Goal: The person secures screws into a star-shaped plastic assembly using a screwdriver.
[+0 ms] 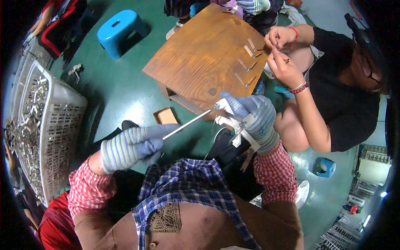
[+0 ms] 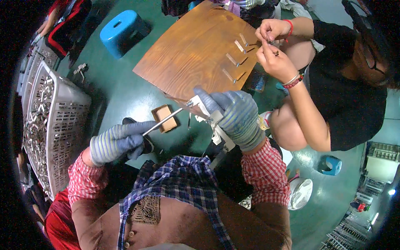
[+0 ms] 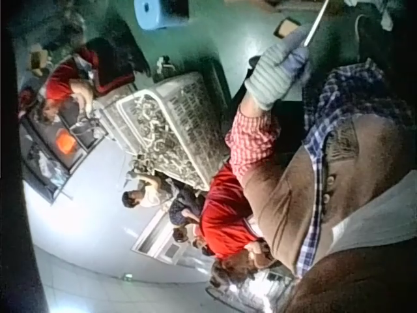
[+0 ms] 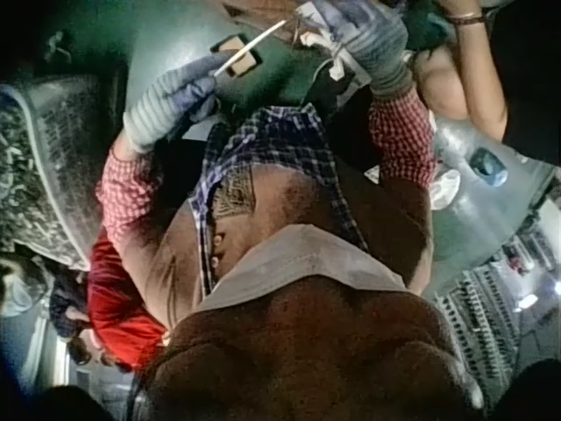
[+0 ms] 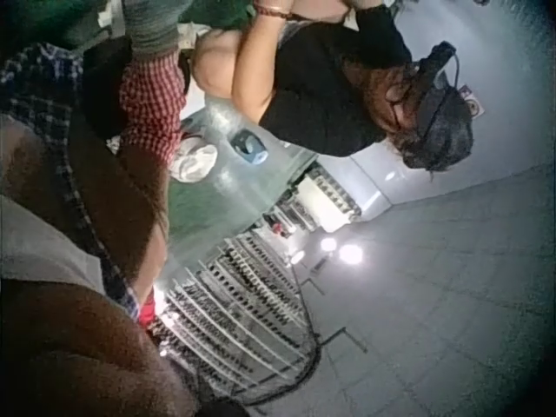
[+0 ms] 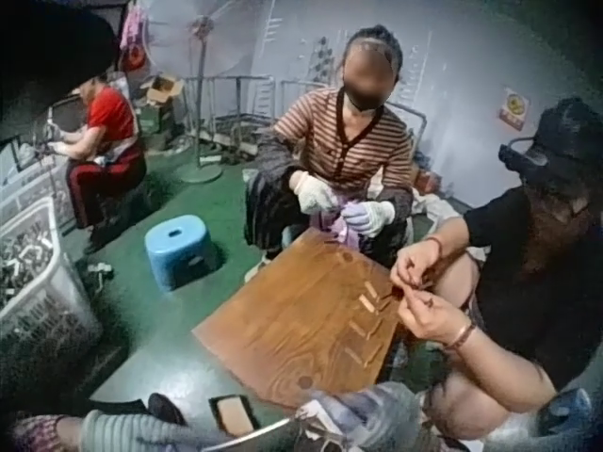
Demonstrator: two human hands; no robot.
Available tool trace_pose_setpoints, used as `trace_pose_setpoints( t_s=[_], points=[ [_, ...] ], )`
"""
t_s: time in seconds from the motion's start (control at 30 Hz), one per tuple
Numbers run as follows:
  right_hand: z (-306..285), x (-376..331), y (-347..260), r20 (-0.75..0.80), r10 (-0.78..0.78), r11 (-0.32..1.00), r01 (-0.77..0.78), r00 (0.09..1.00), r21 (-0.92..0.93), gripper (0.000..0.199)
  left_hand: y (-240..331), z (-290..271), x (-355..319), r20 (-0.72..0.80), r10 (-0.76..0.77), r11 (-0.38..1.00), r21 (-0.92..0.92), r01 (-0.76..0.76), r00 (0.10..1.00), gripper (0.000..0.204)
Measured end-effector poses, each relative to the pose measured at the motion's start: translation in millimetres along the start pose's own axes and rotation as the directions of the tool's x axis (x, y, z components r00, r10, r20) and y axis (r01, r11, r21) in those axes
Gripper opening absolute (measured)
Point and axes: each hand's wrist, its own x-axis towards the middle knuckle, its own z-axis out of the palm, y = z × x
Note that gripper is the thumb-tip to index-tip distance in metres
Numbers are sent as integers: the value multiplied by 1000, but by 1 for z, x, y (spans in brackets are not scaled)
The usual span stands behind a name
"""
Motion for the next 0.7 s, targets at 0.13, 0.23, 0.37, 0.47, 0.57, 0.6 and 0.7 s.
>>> trace_pose_setpoints(
  t_s=[0.13,0.23,0.37,0.47,0.57,0.6,0.7],
  points=[
    [4,-10,-5,156,44,996,-32,987,-80,46,-12,-5,7,-119,-90,996,1,91,989,36],
    [4,-12,-11,191,88,996,-91,978,7,35,-7,-5,9,-134,-182,983,-33,180,974,35],
    [-1,-15,-13,293,76,995,-92,953,41,34,-13,-10,8,-65,-223,968,-130,213,973,36],
    [1,-17,-15,349,63,996,-80,935,34,29,-9,-11,10,-35,-223,975,2,223,974,37],
    [11,-25,-13,367,48,998,-60,929,22,22,-9,-8,11,-61,-230,966,110,236,971,37],
    [11,-24,-14,370,46,998,-59,928,24,22,-12,-6,11,-87,-152,967,195,167,985,39],
    [13,-24,-16,373,52,996,-75,926,47,14,-12,-2,12,-110,-81,950,293,110,991,41]
  ],
)
